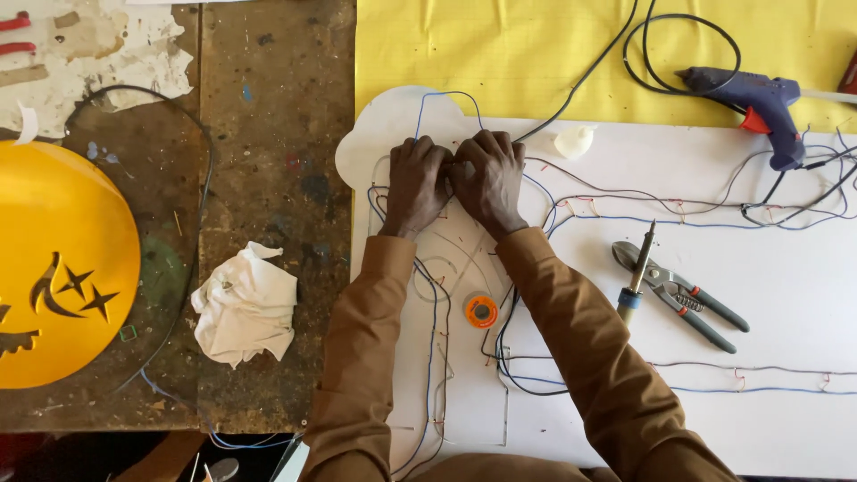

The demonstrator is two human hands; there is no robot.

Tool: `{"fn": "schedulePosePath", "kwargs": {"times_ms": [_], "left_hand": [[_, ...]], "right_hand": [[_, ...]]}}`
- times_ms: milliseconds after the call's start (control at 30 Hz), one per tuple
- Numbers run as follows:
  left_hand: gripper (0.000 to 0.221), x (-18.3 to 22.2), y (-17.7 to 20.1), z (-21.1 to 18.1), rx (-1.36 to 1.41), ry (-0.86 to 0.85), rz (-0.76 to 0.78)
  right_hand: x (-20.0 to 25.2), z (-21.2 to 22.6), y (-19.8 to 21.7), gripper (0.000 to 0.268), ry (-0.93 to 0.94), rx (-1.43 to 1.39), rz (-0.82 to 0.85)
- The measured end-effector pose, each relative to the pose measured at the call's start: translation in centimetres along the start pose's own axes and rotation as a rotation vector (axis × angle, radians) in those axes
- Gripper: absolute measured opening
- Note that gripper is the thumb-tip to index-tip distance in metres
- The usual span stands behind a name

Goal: Soldering electrical wires onto a sign template using a soldering iron and solder

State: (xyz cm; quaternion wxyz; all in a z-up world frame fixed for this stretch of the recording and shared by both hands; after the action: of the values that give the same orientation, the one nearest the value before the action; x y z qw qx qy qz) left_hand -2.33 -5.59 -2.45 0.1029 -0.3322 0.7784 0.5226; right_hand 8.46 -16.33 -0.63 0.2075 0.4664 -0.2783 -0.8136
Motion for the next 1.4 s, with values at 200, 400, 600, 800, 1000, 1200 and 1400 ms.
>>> {"fn": "schedulePosePath", "kwargs": {"times_ms": [200,400,600,800,1000,1200,1400], "left_hand": [[0.03,0.4,-0.5,0.1,-0.027,0.029,0.032],[0.038,0.3,-0.1,-0.2,-0.044,0.026,0.026],[0.04,0.6,-0.6,0.3,-0.01,0.044,0.029],[0.018,0.1,0.5,0.3,0.149,0.125,0.028],[0.01,-1.1,0.6,1.5,0.211,0.127,0.108],[0.01,-3.5,0.9,0.9,0.053,0.098,0.169],[0.012,-3.0,-0.7,0.8,-0.134,0.006,0.099]], "right_hand": [[0.7,-0.2,-1.3,0.01,-0.034,0.037,-0.004],[1.2,-1.2,-2.7,0.015,-0.067,-0.02,0.017],[1.8,-2.2,-3.7,0.014,-0.076,-0.088,0.017],[1.5,-2.2,-2.6,0.005,-0.095,-0.192,0.0],[1.8,-2.5,-2.7,0.004,-0.096,-0.245,-0.016],[1.4,-2.6,-2.5,0.005,-0.086,-0.281,-0.011],[1.4,-2.0,-2.5,0.005,-0.048,-0.21,-0.037]]}}
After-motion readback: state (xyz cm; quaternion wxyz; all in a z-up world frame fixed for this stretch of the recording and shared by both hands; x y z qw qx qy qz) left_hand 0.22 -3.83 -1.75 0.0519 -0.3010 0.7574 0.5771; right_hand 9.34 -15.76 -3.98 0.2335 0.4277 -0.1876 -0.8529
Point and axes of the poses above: each hand's wrist, its own x-axis away from the middle knuckle, its own y-axis out of the back of the hand, z = x × y, the point moved 5 cm from there along -x, towards the middle knuckle, and after that the axes turned 4 degrees about -z, right-handed, at the moved point
